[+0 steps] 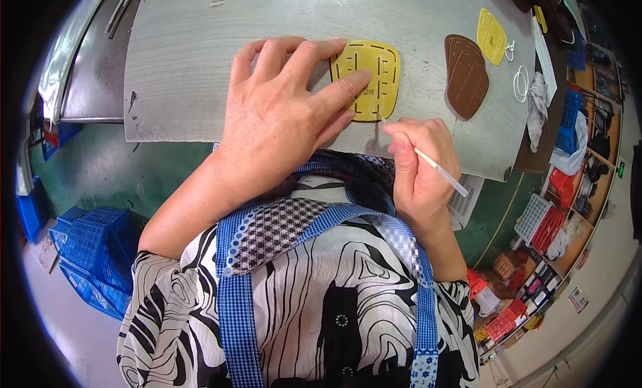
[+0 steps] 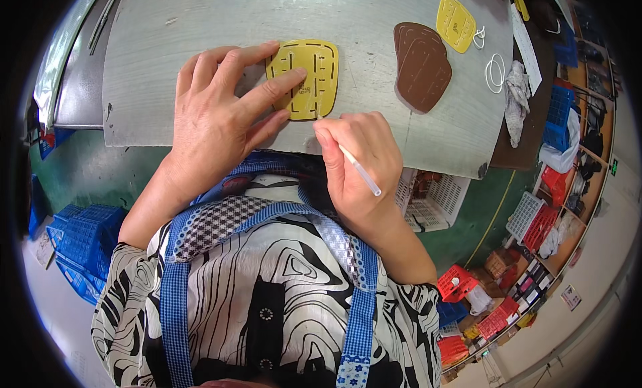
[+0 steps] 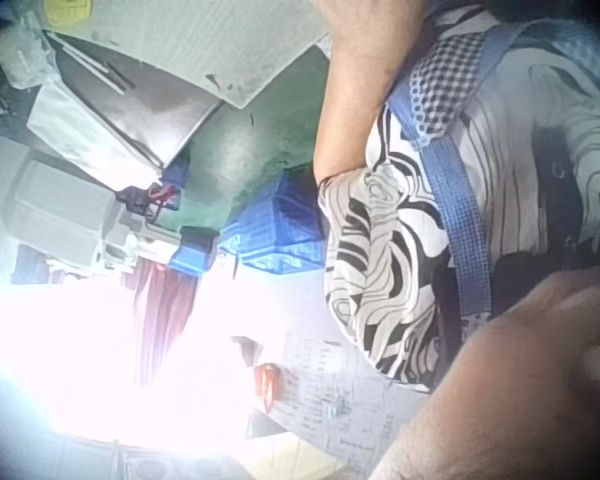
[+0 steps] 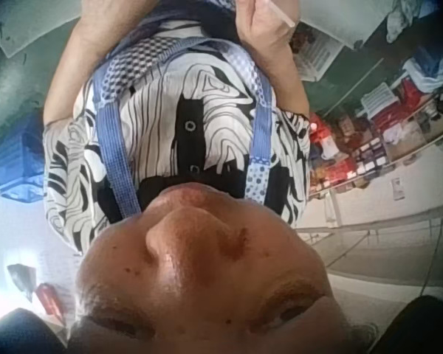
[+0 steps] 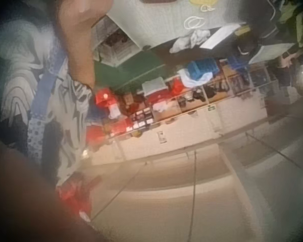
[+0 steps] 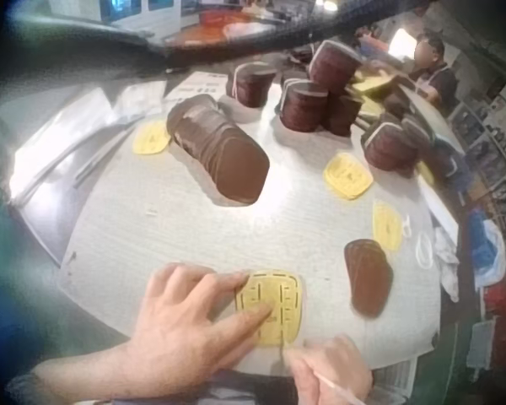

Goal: Using a yellow template and a pen to mark lines on brown shoe upper components.

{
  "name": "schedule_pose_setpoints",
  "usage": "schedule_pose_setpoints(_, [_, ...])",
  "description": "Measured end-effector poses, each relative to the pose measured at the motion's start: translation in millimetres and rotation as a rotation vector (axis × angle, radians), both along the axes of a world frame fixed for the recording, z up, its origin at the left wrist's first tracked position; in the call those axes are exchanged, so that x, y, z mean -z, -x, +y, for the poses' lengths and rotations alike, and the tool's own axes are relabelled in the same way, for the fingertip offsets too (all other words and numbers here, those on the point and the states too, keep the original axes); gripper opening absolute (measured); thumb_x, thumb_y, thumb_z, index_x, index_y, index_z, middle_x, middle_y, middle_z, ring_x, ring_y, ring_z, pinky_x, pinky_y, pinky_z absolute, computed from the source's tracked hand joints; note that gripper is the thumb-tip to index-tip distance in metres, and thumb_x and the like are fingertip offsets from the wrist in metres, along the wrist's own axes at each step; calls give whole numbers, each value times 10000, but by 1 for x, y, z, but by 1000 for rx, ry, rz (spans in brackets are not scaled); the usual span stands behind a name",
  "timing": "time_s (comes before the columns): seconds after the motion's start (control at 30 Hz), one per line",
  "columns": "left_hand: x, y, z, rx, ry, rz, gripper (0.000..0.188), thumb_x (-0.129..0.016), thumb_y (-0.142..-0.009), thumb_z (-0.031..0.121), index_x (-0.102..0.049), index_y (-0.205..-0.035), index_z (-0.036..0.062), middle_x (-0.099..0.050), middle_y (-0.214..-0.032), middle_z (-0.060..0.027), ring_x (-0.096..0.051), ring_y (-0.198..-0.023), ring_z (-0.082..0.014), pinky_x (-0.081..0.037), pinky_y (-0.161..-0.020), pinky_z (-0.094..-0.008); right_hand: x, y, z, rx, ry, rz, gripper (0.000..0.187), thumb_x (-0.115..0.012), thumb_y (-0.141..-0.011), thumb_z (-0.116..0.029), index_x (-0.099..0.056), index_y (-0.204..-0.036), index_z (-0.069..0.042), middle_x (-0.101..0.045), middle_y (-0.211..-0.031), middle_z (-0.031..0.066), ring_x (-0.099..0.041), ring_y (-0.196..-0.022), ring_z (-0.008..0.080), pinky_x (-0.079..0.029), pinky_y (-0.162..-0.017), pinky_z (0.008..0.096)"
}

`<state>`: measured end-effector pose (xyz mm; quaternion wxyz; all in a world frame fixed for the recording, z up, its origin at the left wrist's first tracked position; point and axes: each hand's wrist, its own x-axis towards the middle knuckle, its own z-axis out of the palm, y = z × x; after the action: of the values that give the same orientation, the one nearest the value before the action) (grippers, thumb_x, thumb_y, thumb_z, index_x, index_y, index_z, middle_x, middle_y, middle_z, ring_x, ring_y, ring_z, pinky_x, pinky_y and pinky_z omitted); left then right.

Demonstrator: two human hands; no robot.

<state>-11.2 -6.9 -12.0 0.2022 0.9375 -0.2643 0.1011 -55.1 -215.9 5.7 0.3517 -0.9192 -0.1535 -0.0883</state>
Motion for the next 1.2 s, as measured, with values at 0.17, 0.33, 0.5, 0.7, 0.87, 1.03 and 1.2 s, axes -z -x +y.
schedule_pose_setpoints(0.17, [-1,0,0,2,-6,1,444,-794,-829,298,-730,-1269,310,-596,-1381,5,-528,-1206,-268,-405,-1050,-450,1,-14,-7,4,-166,89,126,-624,-1009,-96,-691,-948,-9,-639,-819,129,-601,-725,309,-478,-660,391])
schedule_pose_setpoints(0.33, [-1,1,-1,5,-9,-3,441,-792,-830,295,-731,-1266,317,-598,-1376,5,-528,-1206,-270,-404,-1051,-452,11,-55,-1,103,-191,-79,210,-597,-1047,-152,-701,-944,-3,-663,-792,128,-642,-714,275,-501,-677,369])
schedule_pose_setpoints(0.5, [-1,1,0,6,-3,-3,441,-792,-829,297,-732,-1265,315,-598,-1373,6,-528,-1207,-271,-403,-1053,-451,11,-52,0,81,-81,-135,194,-610,-1039,-153,-691,-941,-7,-670,-814,130,-638,-741,300,-497,-687,385])
schedule_pose_setpoints(0.7, [-1,-2,2,4,-8,8,453,-796,-824,306,-729,-1272,310,-598,-1374,5,-526,-1215,-273,-404,-1052,-452,-2,-6,1,89,-3,60,169,-603,-1034,-136,-680,-944,-15,-665,-840,127,-614,-749,321,-483,-687,413])
schedule_pose_setpoints(0.87, [-11,-9,2,96,14,6,550,-839,-763,217,-680,-1290,215,-591,-1357,-32,-540,-1226,-277,-422,-1041,-421,-10,-7,-9,138,-291,273,129,-607,-1029,-93,-695,-1062,-5,-699,-885,125,-664,-826,274,-520,-732,356])
schedule_pose_setpoints(1.03, [-21,-41,-3,143,46,143,786,-904,-654,165,-542,-1347,80,-575,-1195,-106,-556,-1165,-318,-441,-1013,-423,21,-45,-4,157,-216,-145,145,-667,-1003,-90,-676,-1126,-14,-695,-902,133,-679,-798,218,-536,-745,335])
schedule_pose_setpoints(1.2, [-20,-61,-1,248,55,177,683,-908,-663,162,-568,-1249,76,-562,-1219,-120,-539,-1218,-337,-428,-1061,-444,25,-37,-11,235,-406,15,269,-785,-913,-62,-636,-1132,-10,-683,-896,116,-670,-790,180,-527,-753,298])
